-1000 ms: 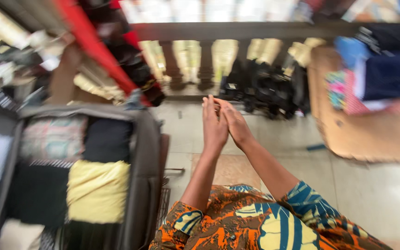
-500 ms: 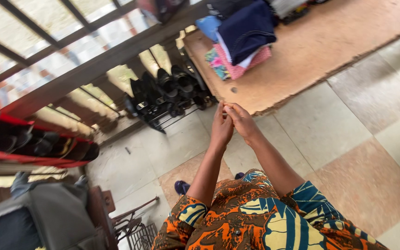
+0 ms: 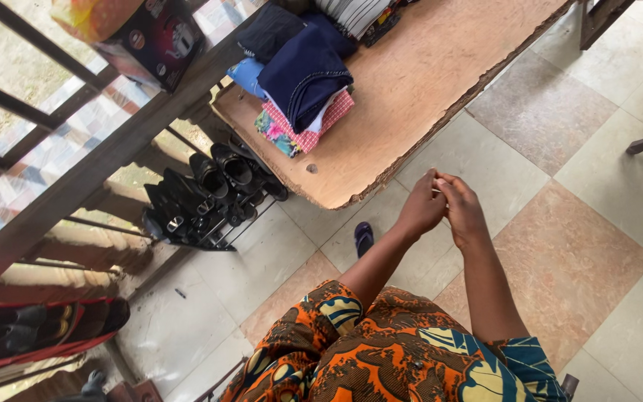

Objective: The person folds several items of clothing and places them into a suitcase.

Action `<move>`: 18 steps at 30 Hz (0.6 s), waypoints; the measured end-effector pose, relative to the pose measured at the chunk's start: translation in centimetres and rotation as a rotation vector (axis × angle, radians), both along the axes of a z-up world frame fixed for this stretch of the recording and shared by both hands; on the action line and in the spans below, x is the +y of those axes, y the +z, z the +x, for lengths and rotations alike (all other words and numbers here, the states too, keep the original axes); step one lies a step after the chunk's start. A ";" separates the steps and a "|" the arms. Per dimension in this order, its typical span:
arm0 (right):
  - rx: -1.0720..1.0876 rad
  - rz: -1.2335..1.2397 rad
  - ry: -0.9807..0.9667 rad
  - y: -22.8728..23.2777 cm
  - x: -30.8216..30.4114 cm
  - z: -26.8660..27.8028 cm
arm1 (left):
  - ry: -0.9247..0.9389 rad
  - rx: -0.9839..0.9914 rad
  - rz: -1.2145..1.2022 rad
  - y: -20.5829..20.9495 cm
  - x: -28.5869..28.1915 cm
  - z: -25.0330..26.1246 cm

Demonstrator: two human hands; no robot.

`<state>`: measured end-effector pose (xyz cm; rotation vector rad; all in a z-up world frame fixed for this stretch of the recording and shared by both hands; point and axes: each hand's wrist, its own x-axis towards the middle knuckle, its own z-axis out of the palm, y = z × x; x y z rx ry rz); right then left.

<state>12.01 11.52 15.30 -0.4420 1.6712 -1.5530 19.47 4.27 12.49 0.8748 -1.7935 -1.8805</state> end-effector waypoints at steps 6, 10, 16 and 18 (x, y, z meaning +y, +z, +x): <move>0.017 0.060 -0.087 -0.4 -2.6 -6.6 | -0.107 0.025 0.100 1.3 -3.5 -6.6; 0.073 0.047 -0.044 -0.2 -7.0 -11.0 | -0.095 0.023 0.145 1.8 -7.8 -10.7; 0.063 0.065 0.013 -2.5 -14.6 -15.8 | -0.061 0.127 0.179 -1.3 -15.4 -15.2; 0.053 0.061 0.033 -3.8 -16.7 -16.9 | -0.011 0.066 0.160 -2.4 -17.5 -16.2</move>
